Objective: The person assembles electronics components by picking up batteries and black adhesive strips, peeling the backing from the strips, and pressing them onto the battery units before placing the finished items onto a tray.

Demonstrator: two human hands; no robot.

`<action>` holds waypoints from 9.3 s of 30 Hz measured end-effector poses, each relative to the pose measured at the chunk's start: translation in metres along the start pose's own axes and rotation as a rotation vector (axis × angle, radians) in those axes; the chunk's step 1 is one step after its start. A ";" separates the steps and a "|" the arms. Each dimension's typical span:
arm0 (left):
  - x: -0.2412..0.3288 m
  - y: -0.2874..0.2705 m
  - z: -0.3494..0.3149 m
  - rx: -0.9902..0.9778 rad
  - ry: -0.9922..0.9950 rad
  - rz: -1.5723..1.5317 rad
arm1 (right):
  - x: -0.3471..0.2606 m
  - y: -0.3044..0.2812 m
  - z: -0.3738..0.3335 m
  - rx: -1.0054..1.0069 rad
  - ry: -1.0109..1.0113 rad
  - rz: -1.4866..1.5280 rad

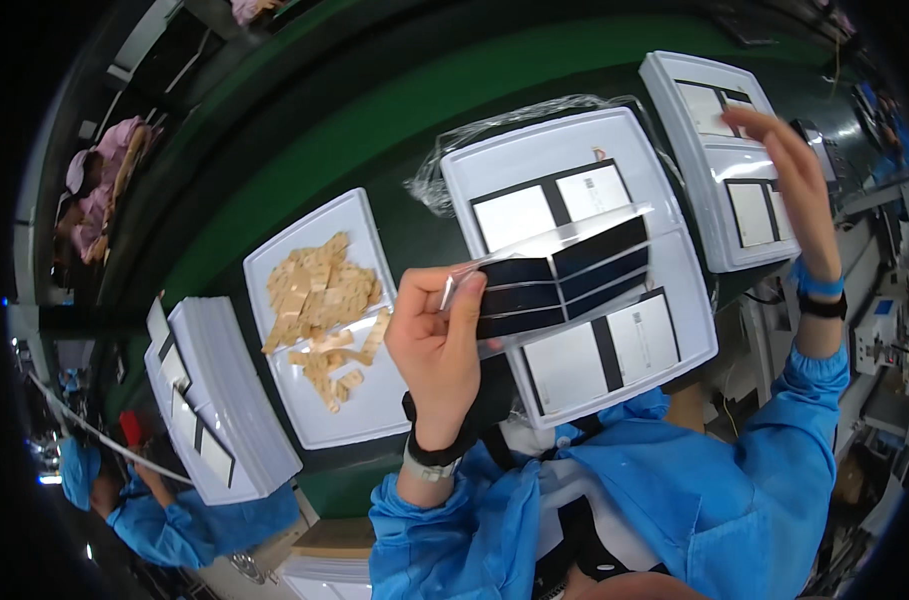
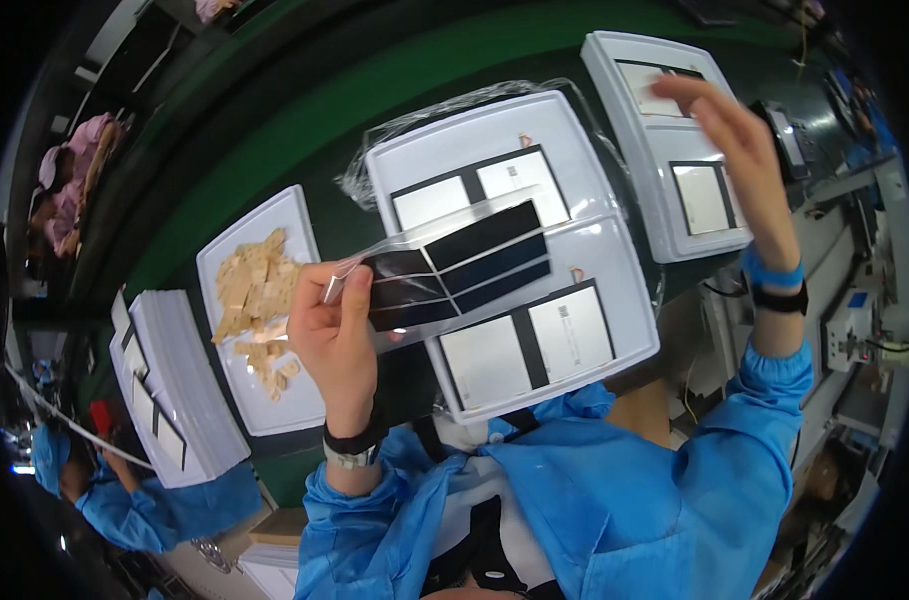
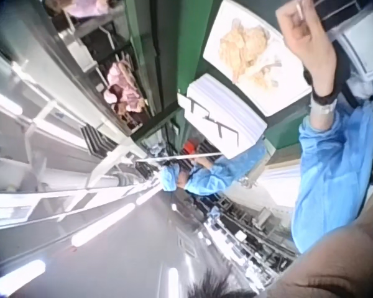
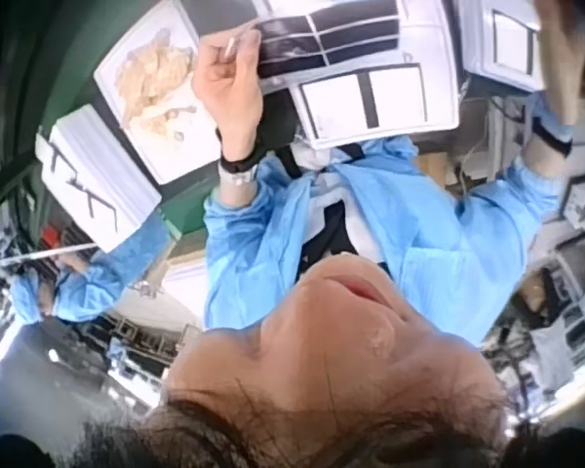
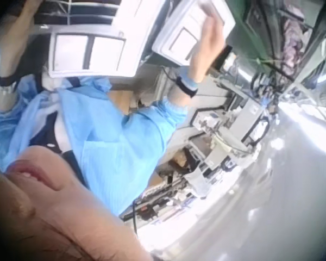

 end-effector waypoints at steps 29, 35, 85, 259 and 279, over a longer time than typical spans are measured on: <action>0.036 -0.012 0.002 0.136 0.137 0.320 | -0.055 0.148 -0.015 -0.221 -0.135 0.379; 0.031 0.008 0.009 0.111 0.298 0.416 | -0.024 0.143 -0.002 -0.311 0.076 0.495; -0.057 0.104 0.058 -0.551 0.422 1.194 | 0.069 0.131 0.042 -0.216 0.305 0.008; -0.017 0.042 0.025 -0.190 -0.005 0.259 | 0.004 0.115 -0.011 -0.171 -0.082 0.217; -0.037 0.109 0.063 -0.473 0.310 0.870 | 0.070 0.130 0.065 -0.474 0.206 0.084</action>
Point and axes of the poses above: each hand's wrist, its own z-axis towards the middle knuckle, its own y-axis out of the palm, x = y × z, the point moved 6 cm from there along z, towards the middle knuckle, and after that the axes turned 7 degrees about x, right-handed, at the moved point
